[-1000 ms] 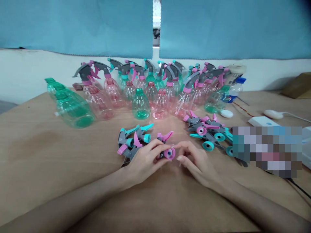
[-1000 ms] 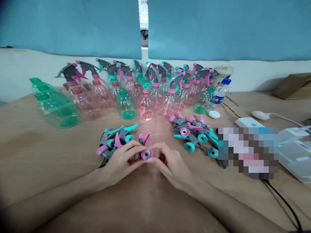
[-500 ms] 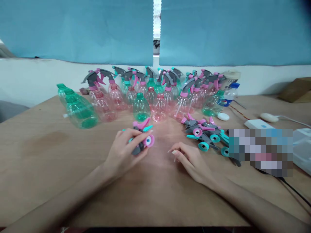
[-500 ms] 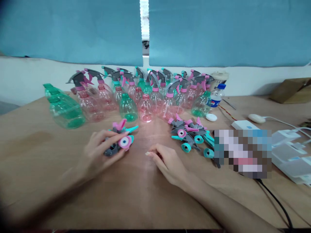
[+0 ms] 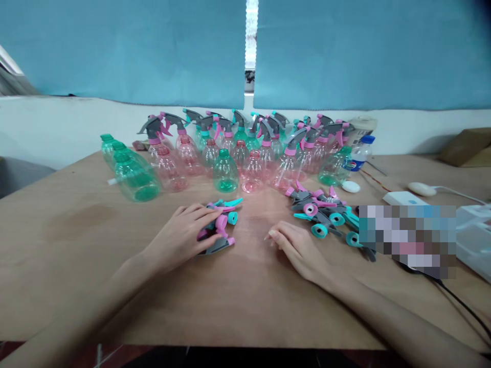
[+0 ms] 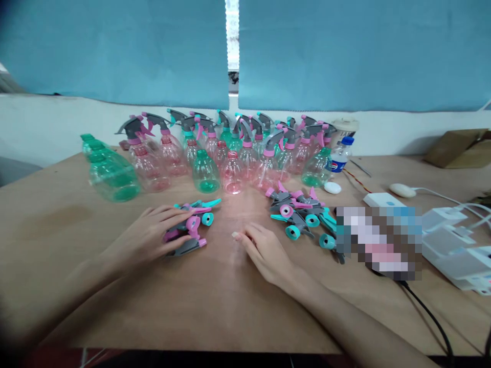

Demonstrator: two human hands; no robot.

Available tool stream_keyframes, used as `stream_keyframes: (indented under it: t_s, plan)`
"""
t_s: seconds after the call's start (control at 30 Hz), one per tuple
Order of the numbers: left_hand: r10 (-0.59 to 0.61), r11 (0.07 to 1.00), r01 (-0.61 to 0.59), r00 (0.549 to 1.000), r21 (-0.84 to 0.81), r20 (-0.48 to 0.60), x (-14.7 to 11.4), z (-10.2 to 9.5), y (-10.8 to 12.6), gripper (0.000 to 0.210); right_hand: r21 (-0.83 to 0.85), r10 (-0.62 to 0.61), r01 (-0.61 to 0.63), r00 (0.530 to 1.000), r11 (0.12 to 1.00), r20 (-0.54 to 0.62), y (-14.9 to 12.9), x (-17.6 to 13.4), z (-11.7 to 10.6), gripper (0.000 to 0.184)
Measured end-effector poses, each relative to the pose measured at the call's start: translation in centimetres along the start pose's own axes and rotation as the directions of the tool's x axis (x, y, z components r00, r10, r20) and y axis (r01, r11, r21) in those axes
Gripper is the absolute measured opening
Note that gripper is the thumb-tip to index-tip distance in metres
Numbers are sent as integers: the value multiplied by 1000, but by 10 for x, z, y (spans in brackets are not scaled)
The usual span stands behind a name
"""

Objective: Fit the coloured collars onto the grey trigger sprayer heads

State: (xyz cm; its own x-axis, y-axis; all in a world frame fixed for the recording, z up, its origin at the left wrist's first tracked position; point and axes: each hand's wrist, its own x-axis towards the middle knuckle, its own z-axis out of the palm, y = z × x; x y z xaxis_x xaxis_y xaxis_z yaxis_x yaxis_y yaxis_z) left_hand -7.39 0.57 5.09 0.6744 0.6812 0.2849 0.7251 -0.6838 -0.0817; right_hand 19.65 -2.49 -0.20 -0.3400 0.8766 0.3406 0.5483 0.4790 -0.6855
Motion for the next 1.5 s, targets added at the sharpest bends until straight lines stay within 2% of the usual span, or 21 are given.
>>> stream_keyframes:
  t_s: [0.17, 0.33, 0.47, 0.63, 0.7, 0.8, 0.9, 1.1, 1.17, 1.3, 1.5]
  plan:
    - [-56, 998, 55, 998, -9, -42, -2, 4, 0, 45, -6, 11, -10, 1000, 1000, 5, 1, 1, 1, 38]
    - [-49, 995, 43, 996, -86, -68, 4, 8, 4, 37, -17, 5, -4, 1000, 1000, 22, 3, 2, 3, 36]
    - [-14, 992, 3, 996, -123, -84, 21, 8, 15, 30, -23, -9, 9, 1000, 1000, 30, 2, 3, 4, 34]
    - [80, 982, -80, 997, -171, -8, 64, 11, 33, 25, -57, -13, 15, 999, 998, 48, 0, 4, 6, 25]
    - [166, 966, -151, 985, -211, 54, 85, 17, 42, 25, -84, -27, 34, 997, 996, 77, 0, 4, 7, 21]
    - [196, 959, -168, 974, -229, 109, 116, 32, 57, 28, -100, -44, 58, 990, 993, 137, 1, 4, 9, 18]
    - [220, 950, -183, 967, -252, 129, 144, 49, 77, 41, -84, -34, 48, 986, 995, 166, 3, 4, 9, 14]
    - [262, 928, -226, 961, -294, 88, 194, 72, 113, 77, -114, -74, 89, 989, 989, 129, 3, 5, 9, 14]
    - [255, 926, -209, 960, -315, 114, 206, 80, 120, 85, -118, -71, 86, 989, 989, 129, 2, 5, 9, 15]
    - [242, 929, -156, 943, -337, 230, 215, 92, 127, 86, -130, -68, 87, 987, 988, 143, 2, 6, 10, 13]
    - [272, 927, -188, 933, -326, 237, 199, 88, 122, 79, -70, -86, 106, 965, 992, 247, -3, 7, 1, 11]
